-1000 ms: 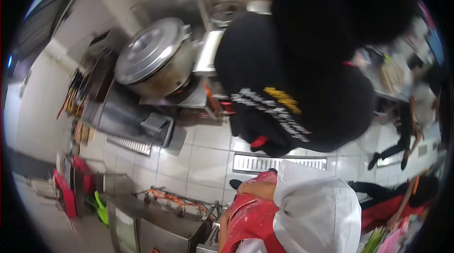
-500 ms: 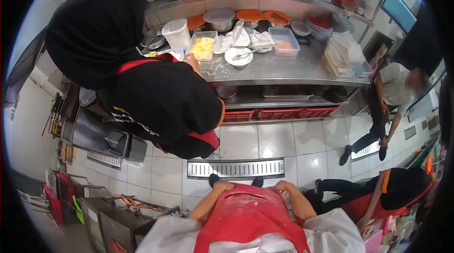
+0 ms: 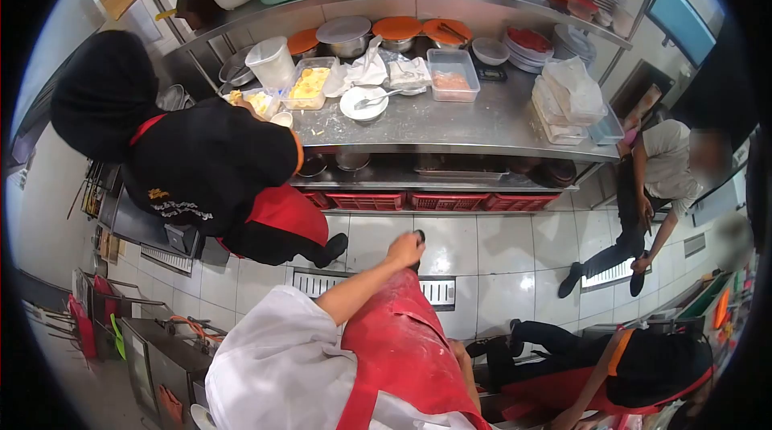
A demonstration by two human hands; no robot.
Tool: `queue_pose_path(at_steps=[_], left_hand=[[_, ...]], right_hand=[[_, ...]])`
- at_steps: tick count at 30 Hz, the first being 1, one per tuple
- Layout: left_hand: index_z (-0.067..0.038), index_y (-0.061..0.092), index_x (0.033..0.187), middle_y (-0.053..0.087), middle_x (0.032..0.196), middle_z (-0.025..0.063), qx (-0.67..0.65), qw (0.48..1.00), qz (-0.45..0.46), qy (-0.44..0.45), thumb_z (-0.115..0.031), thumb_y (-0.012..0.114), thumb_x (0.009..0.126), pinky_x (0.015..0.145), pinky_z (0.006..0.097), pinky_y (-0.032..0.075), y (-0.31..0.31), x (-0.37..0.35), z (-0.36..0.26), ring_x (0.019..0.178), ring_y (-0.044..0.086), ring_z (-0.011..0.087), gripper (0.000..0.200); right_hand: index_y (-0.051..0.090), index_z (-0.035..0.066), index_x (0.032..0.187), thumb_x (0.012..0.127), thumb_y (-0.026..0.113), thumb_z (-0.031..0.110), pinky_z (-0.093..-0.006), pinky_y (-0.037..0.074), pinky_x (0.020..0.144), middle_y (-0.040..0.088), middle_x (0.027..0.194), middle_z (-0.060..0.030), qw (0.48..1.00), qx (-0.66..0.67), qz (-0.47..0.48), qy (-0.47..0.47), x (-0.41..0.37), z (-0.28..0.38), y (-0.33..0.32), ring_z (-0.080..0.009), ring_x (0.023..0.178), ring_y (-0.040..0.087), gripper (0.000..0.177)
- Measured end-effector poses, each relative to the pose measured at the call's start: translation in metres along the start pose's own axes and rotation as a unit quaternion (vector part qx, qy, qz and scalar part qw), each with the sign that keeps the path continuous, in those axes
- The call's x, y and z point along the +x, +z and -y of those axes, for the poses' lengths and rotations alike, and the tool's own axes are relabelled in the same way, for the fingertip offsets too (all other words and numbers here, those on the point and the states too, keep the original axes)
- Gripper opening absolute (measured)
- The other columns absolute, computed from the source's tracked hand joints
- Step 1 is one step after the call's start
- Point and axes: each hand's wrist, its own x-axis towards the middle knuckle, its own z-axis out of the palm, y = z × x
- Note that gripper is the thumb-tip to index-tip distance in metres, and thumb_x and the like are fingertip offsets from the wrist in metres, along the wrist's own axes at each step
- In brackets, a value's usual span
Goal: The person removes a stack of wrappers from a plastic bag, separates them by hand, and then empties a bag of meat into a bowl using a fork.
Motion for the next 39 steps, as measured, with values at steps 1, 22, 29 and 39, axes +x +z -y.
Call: queue_pose_path(at_steps=[1, 22, 29, 39], left_hand=[[-0.005, 0.065, 0.092, 0.066, 0.096, 0.0197, -0.003, 0.999, -0.037, 0.019, -0.026, 0.06, 0.082, 0.079, 0.0486, 0.051, -0.013, 0.023, -0.012, 0.093, 0.063, 0.0376, 0.024], [-0.008, 0.057, 0.124, 0.061, 0.119, 0.0196, 0.231, 0.962, -0.019, 0.141, -0.026, 0.061, 0.085, 0.101, 0.0455, 0.042, -0.325, 0.5, -0.045, 0.118, 0.05, 0.0389, 0.043], [-0.012, 0.054, 0.125, 0.055, 0.127, 0.0152, 0.264, 0.959, 0.073, 0.078, -0.051, 0.068, 0.077, 0.101, 0.0523, 0.037, -0.326, 0.524, -0.055, 0.123, 0.049, 0.0349, 0.064], [-0.01, 0.059, 0.12, 0.059, 0.126, 0.0112, 0.273, 0.949, 0.152, 0.042, -0.059, 0.075, 0.064, 0.096, 0.0555, 0.036, -0.333, 0.546, -0.054, 0.123, 0.05, 0.0299, 0.076]], right_hand=[[0.061, 0.007, 0.121, 0.094, 0.049, 0.031, -0.0421, 0.049, 0.079, 0.065, 0.111, -0.0133, 1.0, -0.019, 0.004, -0.005, -0.013, 0.018, -0.005, -0.0302, 0.093, 0.062, 0.038], [0.063, 0.001, 0.117, 0.096, 0.055, 0.031, -0.0313, 0.051, 0.079, 0.067, 0.104, -0.0064, 0.953, 0.069, -0.015, -0.295, 0.041, 0.515, -0.221, -0.0164, 0.095, 0.064, 0.037], [0.064, 0.0, 0.112, 0.088, 0.06, 0.013, -0.0386, 0.048, 0.079, 0.064, 0.098, -0.0128, 0.779, -0.197, -0.235, -0.548, 0.064, 0.655, -0.217, -0.0295, 0.085, 0.06, 0.027], [0.066, 0.008, 0.114, 0.075, 0.061, 0.001, -0.0422, 0.038, 0.088, 0.058, 0.105, -0.0059, 0.644, -0.357, -0.258, -0.626, 0.126, 0.716, -0.234, -0.0247, 0.099, 0.053, 0.04]])
